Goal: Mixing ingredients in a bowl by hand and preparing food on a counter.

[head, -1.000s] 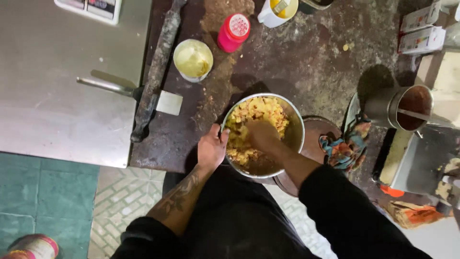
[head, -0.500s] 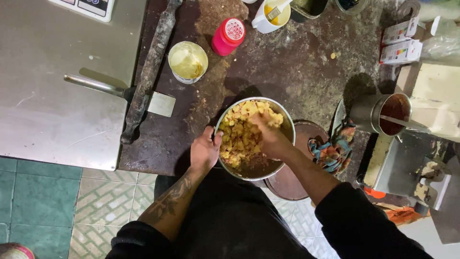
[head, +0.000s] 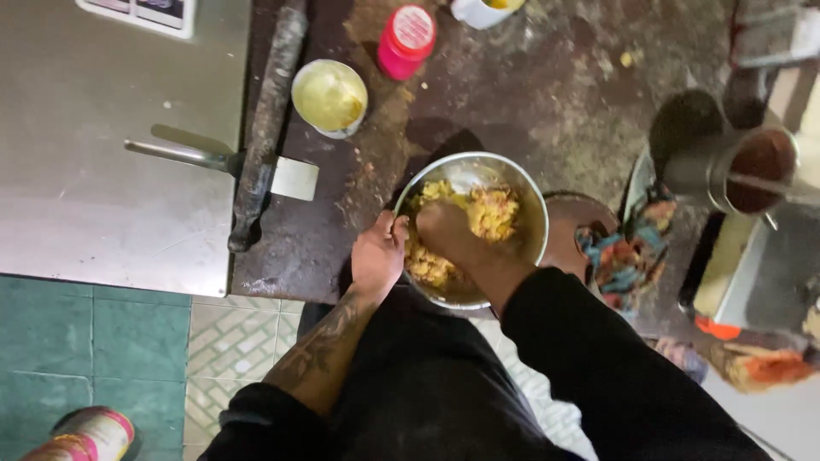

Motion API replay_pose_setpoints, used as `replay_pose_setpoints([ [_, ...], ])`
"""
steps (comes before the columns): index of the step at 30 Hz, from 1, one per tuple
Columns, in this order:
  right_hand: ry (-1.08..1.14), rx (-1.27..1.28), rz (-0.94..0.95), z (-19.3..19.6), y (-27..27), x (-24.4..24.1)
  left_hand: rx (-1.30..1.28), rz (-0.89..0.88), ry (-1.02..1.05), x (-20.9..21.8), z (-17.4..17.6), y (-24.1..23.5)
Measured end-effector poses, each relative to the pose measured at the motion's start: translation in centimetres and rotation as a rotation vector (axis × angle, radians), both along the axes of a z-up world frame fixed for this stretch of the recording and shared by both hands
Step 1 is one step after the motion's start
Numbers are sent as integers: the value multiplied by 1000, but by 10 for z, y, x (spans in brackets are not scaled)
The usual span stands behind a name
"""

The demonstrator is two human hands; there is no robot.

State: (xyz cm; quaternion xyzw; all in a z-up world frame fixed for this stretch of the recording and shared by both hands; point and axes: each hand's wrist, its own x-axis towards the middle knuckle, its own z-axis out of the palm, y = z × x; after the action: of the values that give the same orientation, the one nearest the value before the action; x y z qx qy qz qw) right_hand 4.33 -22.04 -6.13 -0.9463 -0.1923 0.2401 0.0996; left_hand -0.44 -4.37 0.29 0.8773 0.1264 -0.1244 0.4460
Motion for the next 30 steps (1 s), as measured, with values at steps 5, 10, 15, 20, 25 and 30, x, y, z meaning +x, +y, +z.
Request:
replay_pose_setpoints([
  [5,166,-252,182,63,10,23,-49,63,62,-1,-2,-3],
  [10,246,-319,51,85,-22,-12,-47,30,18,4,0,5],
  [15,319,-258,144,126,-62,-40,-104,51,-8,3,4,8],
  [20,711,202,-492,112,-98,0,-176,15,-71,2,9,10],
  [25,790,517,-1094,99,1,43,-47,-28,-22,6,8,8],
  [30,646,-156,-9,108,54,34,-23,-31,-111,21,1,17],
])
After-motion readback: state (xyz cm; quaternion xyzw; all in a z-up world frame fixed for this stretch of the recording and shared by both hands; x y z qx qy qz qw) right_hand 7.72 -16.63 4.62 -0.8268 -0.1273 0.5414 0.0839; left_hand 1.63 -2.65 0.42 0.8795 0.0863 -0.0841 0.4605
